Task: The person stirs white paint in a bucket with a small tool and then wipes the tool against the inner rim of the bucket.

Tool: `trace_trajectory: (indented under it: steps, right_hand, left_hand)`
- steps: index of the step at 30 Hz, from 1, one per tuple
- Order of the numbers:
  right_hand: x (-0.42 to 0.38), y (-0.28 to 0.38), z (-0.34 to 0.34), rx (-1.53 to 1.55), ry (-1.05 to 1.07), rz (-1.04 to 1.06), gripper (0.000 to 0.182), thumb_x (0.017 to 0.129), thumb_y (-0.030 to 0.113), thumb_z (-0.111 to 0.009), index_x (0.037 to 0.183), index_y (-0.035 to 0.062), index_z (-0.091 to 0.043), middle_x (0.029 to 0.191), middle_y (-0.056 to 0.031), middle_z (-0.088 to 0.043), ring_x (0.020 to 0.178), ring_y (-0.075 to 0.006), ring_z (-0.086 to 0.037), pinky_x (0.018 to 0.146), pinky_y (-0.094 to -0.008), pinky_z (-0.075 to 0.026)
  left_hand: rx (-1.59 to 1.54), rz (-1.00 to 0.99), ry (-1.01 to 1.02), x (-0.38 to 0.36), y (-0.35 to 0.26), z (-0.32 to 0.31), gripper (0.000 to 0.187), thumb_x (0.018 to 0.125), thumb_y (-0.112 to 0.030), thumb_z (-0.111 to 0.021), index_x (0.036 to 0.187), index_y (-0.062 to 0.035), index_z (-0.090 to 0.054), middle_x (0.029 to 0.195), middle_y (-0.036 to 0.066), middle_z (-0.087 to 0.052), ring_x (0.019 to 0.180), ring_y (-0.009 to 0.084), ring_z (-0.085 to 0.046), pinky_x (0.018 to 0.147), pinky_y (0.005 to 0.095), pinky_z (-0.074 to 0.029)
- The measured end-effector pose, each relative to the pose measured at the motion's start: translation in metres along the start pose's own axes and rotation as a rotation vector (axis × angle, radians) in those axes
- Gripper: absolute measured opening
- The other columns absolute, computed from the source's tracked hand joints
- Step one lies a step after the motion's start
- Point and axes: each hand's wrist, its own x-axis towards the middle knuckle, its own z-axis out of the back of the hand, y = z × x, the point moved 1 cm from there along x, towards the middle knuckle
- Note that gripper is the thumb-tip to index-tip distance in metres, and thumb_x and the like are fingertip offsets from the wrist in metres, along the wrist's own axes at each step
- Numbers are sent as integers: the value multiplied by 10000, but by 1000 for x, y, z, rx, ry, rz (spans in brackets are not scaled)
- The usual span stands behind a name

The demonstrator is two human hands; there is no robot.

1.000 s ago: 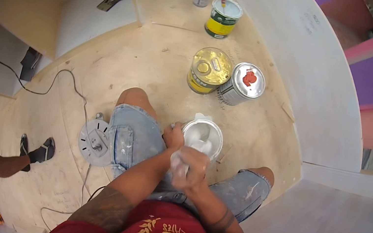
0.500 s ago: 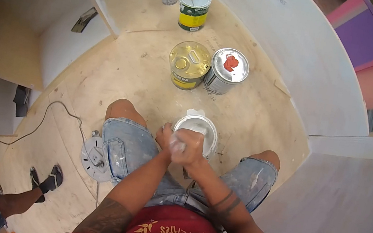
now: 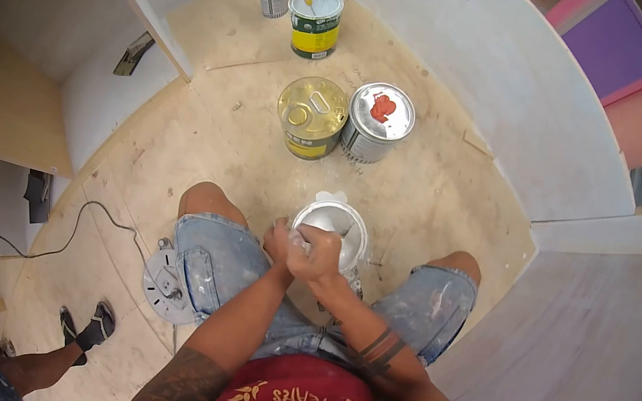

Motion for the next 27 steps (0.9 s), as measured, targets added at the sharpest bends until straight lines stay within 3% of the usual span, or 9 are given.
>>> trace_trajectory:
  steps: [6, 8, 11, 13, 16, 18, 20, 22, 27]
  right_hand:
    - [26, 59, 25, 184, -59, 127, 201, 755, 143, -587, 602, 15, -564, 557, -194, -545, 476, -350, -565, 467, -389, -448]
    - [8, -12, 14, 122, -87, 89, 197, 755, 133, -561, 614, -4, -554, 550, -189, -514, 467, -332, -542, 466, -387, -423]
    - [8, -24, 9, 71, -120, 31, 198, 760, 123, -532, 626, -23, -542, 544, -184, -475, 459, -316, -519, 461, -382, -391]
    - [9, 11, 17, 80, -117, -35, 201, 764, 122, -530, 626, -23, -541, 545, -185, -467, 459, -316, -519, 458, -379, -385]
    - [20, 45, 25, 173, -101, 83, 185, 790, 95, -512, 654, -23, -555, 559, -179, -520, 447, -273, -509, 450, -374, -385]
    - [2, -26, 8, 226, -485, 251, 276, 876, 144, -449, 694, -27, -567, 596, -152, -571, 450, -215, -491, 432, -359, -377]
    - [-6, -95, 30, 734, -187, 168, 416, 956, 258, -391, 730, -37, -576, 654, -142, -593, 462, -193, -478, 422, -346, -365]
    - [-16, -110, 49, 684, -180, -174, 512, 972, 360, -375, 680, -25, -542, 614, -133, -544, 484, -203, -468, 462, -326, -367]
    - [23, -4, 71, 680, 37, -63, 421, 921, 262, -463, 618, -26, -506, 573, -102, -536, 467, -174, -468, 449, -309, -362]
  left_hand:
    - [-33, 336, 57, -9, -52, -5, 315, 869, -245, -620, 903, 68, -626, 860, 106, -633, 819, 240, -620, 715, 388, -507]
    - [17, 504, -70, -4, -76, -5, 321, 870, -250, -620, 887, 71, -626, 855, 105, -634, 814, 238, -620, 709, 382, -505]
    - [-71, 500, -48, 2, -60, -3, 443, 838, -287, -574, 996, 121, -644, 984, 226, -664, 851, 302, -591, 841, 396, -457]
    - [252, 269, 130, 2, -46, 6, 456, 839, -286, -569, 1008, 132, -638, 996, 252, -661, 873, 313, -602, 848, 402, -457]
    - [210, 383, 47, -4, -65, 5, 467, 838, -289, -568, 1020, 135, -639, 1022, 267, -659, 902, 327, -608, 863, 406, -456]
    - [130, 485, -66, -6, -88, -4, 478, 837, -292, -568, 1033, 139, -639, 1048, 282, -656, 930, 341, -615, 877, 409, -455]
    - [104, 540, -130, -5, -95, -6, 493, 836, -293, -569, 1063, 139, -636, 1078, 292, -653, 953, 353, -623, 900, 403, -451]
    - [116, 516, -135, -9, -103, -3, 495, 837, -292, -567, 1074, 138, -634, 1089, 293, -652, 972, 358, -623, 911, 400, -448]
    - [161, 488, -96, -7, -108, -2, 492, 842, -289, -561, 1097, 126, -633, 1127, 295, -642, 1034, 371, -615, 941, 393, -439]
